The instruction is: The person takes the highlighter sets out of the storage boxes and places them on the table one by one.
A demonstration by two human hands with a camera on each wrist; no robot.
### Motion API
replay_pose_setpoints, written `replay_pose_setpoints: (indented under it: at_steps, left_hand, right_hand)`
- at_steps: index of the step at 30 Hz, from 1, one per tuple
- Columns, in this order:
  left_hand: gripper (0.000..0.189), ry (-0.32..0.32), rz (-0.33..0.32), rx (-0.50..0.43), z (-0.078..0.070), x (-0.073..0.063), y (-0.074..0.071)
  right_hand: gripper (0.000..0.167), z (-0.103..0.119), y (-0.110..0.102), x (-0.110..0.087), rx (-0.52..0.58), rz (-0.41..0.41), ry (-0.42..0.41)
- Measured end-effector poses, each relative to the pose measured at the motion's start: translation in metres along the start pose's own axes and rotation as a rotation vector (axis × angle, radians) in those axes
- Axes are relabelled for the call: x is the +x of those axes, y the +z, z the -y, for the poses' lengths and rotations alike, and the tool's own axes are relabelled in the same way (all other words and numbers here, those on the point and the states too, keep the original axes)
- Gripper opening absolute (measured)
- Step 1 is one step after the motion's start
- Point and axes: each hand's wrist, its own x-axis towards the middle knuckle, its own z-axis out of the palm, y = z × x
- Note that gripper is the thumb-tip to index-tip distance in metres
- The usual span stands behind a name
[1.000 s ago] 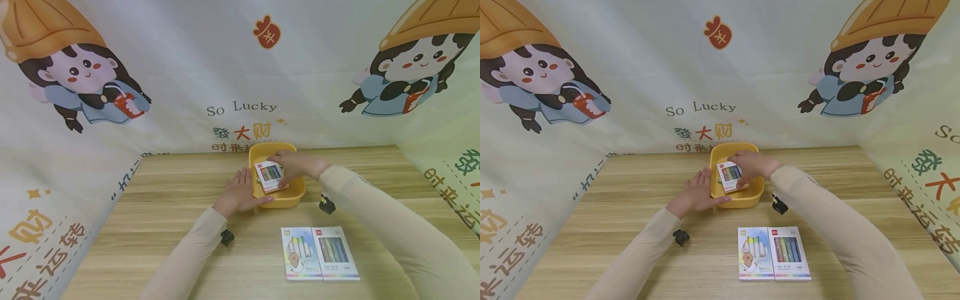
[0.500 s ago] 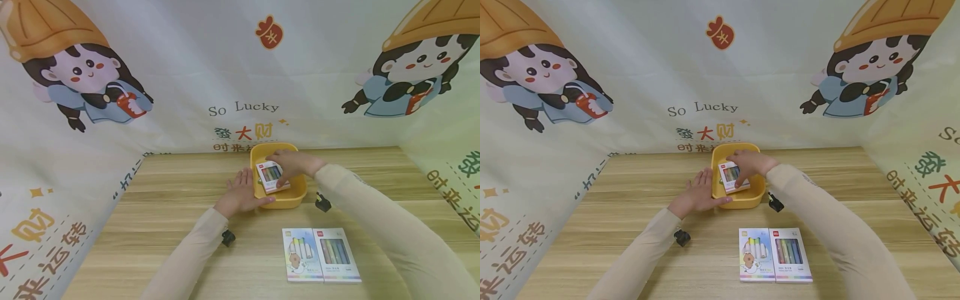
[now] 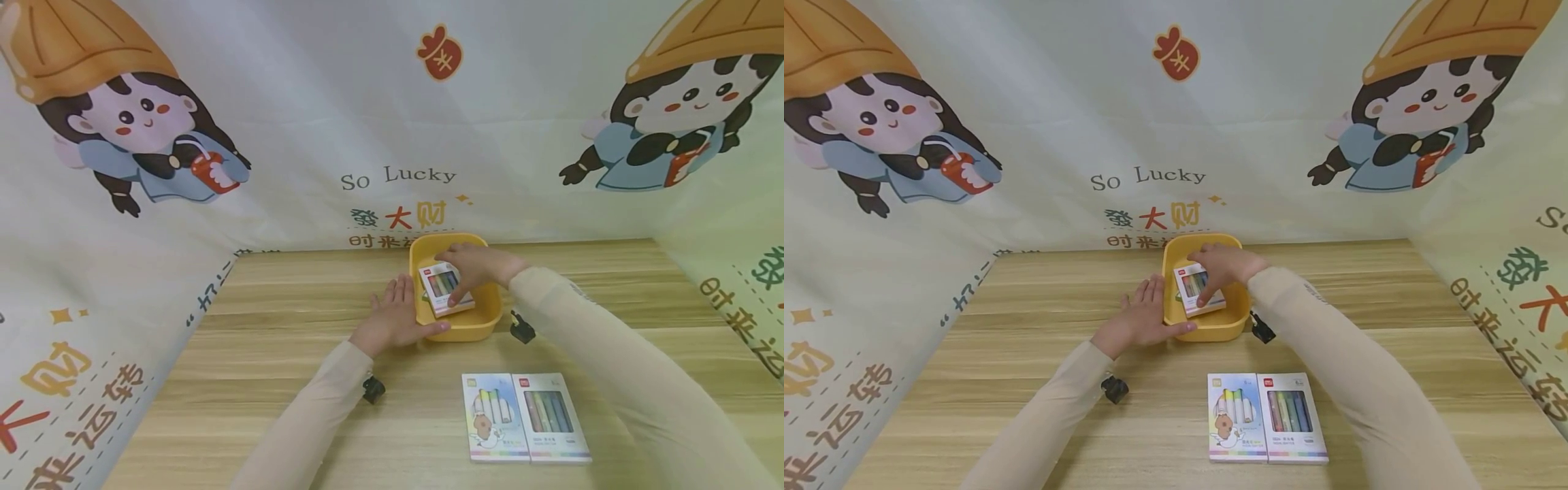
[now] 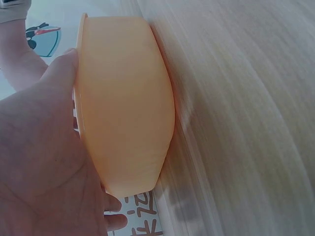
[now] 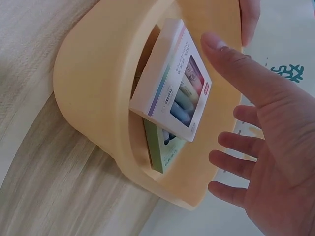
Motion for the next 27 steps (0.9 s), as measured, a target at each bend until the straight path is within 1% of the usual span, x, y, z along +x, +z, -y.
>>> replay_pose_setpoints:
  at_steps: [8, 20, 27]
  left_hand:
    - [0.12, 0.003, -0.005, -0.002, 0.0, 0.0, -0.001]
    - [0.119, 0.001, -0.008, 0.004, 0.001, 0.001, 0.0]
    - [0.118, -0.002, -0.004, -0.005, 0.0, -0.001, 0.001]
  right_hand:
    - [0.099, 0.001, 0.003, 0.007, -0.003, -0.002, -0.005]
    - [0.099, 0.006, 0.008, 0.013, 0.022, 0.018, 0.061]
    - [0.1, 0.006, 0.012, 0.015, -0.014, 0.026, 0.034]
